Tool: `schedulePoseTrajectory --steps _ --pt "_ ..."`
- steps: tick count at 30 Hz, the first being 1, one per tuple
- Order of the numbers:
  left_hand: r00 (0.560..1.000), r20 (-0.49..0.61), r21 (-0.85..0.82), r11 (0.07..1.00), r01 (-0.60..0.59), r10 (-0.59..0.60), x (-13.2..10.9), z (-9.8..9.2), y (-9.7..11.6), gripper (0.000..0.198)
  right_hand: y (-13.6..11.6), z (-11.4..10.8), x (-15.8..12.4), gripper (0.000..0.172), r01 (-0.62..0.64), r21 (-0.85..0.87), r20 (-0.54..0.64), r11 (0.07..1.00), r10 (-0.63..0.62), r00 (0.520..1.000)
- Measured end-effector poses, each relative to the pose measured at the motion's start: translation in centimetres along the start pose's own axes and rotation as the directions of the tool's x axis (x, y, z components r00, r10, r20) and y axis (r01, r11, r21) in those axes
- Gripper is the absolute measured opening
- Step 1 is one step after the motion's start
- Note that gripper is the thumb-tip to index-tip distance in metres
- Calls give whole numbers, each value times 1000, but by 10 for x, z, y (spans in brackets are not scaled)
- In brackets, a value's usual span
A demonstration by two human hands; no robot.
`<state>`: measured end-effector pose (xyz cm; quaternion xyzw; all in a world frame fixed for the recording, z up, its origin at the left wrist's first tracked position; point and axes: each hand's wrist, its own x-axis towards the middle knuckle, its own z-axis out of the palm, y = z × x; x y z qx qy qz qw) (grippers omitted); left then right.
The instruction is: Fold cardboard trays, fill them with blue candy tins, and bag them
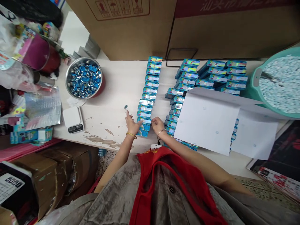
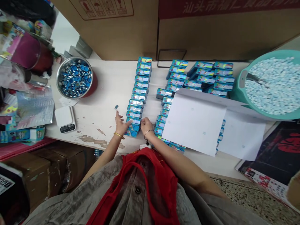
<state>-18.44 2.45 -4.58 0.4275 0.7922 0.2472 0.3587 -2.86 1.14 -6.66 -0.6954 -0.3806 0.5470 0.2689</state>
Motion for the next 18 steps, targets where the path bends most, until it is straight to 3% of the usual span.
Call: schedulePoseTrajectory --steps 2,4,7,9,11,14,16,18 --pt "1000 23 -32 999 1 0 3 -2 0 109 -1 3 4 5 -16 -7 -12 1000 15 1000" --pt "997 -23 -41 997 -70 69 -1 -8 7 102 -3 3 5 6 -29 -8 -30 1000 29 999" --pt "958 -156 -59 966 -253 241 -22 -25 29 62 -10 -5 -5 18 -15 15 -43 1000 16 999" --pt "947 -164 -136 944 -299 276 -40 -38 45 33 -15 -13 -18 29 4 92 -24 996 -2 1000" --pt "968 -95 -287 925 -250 233 -58 -49 59 21 -21 -23 -32 43 -40 220 28 975 34 999" --pt "992 50 -504 860 -76 117 -76 -52 68 18 -28 -34 -50 61 -192 379 187 906 128 974" --pt "992 123 -560 827 43 32 -81 -47 65 18 -30 -37 -58 62 -222 381 280 897 117 953" --pt "987 156 -560 820 118 -36 -80 -39 57 19 -29 -38 -61 55 -139 293 295 946 49 954"
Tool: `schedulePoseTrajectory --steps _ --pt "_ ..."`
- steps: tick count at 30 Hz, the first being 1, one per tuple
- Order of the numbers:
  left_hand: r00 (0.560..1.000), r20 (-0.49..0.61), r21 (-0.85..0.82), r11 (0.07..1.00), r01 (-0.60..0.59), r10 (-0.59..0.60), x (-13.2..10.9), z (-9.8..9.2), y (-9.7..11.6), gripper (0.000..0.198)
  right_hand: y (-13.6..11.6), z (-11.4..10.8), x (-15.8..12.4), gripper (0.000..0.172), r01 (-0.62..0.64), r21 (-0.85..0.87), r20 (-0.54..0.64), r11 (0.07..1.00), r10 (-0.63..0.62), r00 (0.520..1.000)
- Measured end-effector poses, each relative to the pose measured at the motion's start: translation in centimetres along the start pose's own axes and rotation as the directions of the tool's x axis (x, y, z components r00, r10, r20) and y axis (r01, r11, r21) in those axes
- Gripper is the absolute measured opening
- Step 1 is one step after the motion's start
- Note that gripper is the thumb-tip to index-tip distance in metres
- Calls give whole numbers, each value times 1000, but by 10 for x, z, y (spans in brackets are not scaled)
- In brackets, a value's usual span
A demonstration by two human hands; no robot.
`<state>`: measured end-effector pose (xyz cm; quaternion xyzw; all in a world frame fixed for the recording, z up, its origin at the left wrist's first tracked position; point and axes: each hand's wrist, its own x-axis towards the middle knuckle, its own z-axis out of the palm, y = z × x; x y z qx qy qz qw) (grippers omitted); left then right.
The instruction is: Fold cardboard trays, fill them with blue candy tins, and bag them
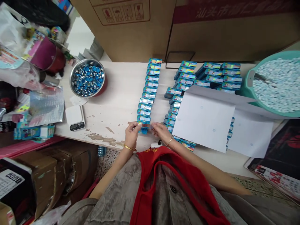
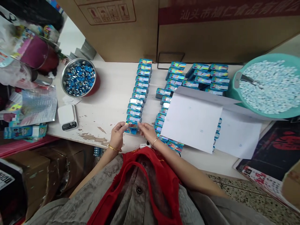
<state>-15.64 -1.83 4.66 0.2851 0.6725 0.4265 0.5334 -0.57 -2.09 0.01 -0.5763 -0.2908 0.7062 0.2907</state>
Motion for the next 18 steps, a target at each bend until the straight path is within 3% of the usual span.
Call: schedulePoseTrajectory --steps 3,6,10,18 --pt "999 -40 93 996 2 2 8 0 -19 17 6 0 2 46 94 -198 -29 976 -102 994" --pt "987 -96 272 958 -96 126 18 -4 -33 12 13 1 9 37 112 -272 -69 956 -136 988" --pt "958 -103 505 844 -183 269 25 -7 -43 10 20 1 20 25 110 -379 -110 919 -163 980" --pt "948 -61 759 632 -159 311 25 -6 -52 10 27 7 34 19 84 -537 -118 839 -174 978"
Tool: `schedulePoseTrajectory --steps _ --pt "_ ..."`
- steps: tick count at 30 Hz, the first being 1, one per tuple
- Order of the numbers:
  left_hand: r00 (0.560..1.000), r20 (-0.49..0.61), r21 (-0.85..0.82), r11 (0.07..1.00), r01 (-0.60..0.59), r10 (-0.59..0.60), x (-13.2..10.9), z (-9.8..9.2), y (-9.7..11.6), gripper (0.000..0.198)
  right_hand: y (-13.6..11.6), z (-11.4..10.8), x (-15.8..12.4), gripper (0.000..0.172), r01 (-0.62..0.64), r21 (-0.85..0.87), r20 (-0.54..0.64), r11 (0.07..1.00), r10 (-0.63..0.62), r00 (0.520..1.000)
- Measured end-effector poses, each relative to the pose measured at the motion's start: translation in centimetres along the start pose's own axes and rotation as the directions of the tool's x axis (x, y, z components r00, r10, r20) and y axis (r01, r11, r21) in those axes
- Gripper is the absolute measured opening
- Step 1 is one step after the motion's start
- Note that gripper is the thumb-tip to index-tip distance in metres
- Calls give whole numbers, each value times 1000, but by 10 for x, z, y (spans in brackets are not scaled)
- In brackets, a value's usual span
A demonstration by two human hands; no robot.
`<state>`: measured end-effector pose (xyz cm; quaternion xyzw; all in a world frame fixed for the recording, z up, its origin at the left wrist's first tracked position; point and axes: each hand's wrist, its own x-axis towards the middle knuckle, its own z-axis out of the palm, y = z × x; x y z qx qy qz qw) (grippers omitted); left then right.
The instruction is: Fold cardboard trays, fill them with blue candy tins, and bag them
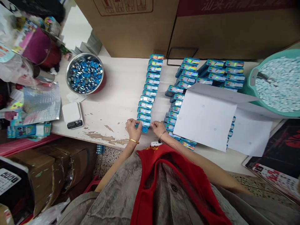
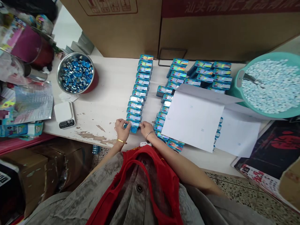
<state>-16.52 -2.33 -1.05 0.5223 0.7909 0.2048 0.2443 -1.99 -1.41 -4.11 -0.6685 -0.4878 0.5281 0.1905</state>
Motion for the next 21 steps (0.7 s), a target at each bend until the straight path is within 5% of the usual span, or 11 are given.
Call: schedulePoseTrajectory --steps 4,7,10,13,16,19,21 --pt "991 -27 -76 988 131 -134 6 5 -11 38 1 0 0 13 -3 -71 17 997 5 1000" --pt "943 105 -233 914 332 -316 17 9 -22 69 0 0 0 14 9 -130 56 991 -2 998" --pt "899 252 -294 857 424 -358 25 10 -33 80 -5 4 1 17 50 -188 114 981 -29 993" --pt "929 249 -259 906 335 -273 26 4 -36 79 -17 11 1 13 82 -254 170 964 -39 985" --pt "992 88 -144 984 104 -92 31 -8 -25 74 -34 -1 5 14 120 -317 206 941 -55 977" --pt "995 -47 -140 985 -97 91 51 -13 12 51 -52 -56 18 16 179 -361 145 915 -134 980" --pt "982 -22 -248 950 -188 189 71 -7 54 35 -61 -117 31 25 257 -420 -78 870 -317 945"
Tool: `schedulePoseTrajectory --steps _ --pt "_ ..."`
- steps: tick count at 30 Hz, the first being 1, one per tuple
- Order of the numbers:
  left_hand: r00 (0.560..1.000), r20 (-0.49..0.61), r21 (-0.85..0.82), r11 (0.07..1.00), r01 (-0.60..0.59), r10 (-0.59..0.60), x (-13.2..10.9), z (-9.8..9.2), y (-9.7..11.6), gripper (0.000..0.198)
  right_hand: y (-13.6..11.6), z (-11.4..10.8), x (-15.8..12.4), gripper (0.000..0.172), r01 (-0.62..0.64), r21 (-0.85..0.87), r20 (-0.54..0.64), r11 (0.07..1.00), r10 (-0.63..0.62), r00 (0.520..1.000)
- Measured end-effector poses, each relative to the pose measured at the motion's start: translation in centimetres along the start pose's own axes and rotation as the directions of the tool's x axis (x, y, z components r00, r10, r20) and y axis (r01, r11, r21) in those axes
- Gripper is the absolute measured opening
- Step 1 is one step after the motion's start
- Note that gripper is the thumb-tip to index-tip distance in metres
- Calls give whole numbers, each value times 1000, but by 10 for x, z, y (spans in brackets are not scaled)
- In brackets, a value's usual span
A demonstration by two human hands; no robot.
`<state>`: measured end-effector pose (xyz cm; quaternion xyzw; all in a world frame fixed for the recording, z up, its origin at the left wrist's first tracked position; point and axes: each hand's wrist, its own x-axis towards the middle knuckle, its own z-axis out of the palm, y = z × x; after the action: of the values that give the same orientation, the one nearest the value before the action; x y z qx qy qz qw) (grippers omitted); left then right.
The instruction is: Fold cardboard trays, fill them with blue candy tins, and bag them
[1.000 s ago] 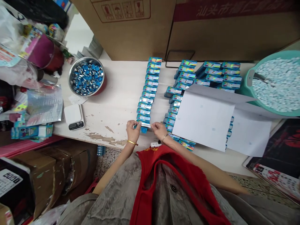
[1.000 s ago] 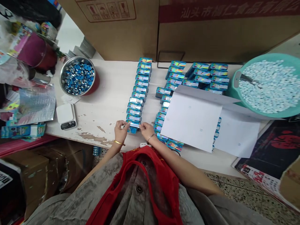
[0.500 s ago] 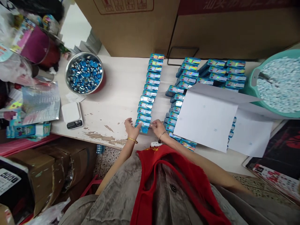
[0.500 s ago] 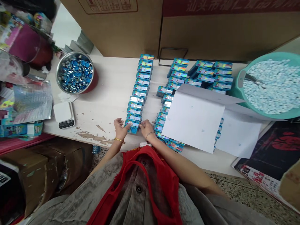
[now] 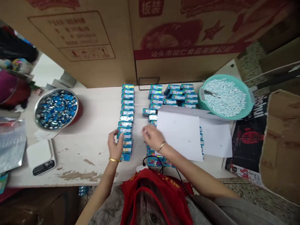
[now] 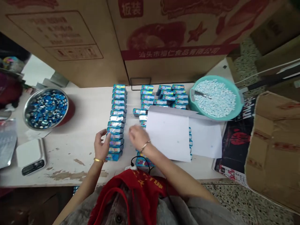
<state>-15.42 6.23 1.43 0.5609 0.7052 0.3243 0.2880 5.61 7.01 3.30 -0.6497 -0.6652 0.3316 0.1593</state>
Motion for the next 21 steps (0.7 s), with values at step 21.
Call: schedulePoseTrajectory --steps 21 --pt "540 658 16 708 -706 524 75 167 117 15 122 -70 21 33 -40 -189 -295 981 -18 955"
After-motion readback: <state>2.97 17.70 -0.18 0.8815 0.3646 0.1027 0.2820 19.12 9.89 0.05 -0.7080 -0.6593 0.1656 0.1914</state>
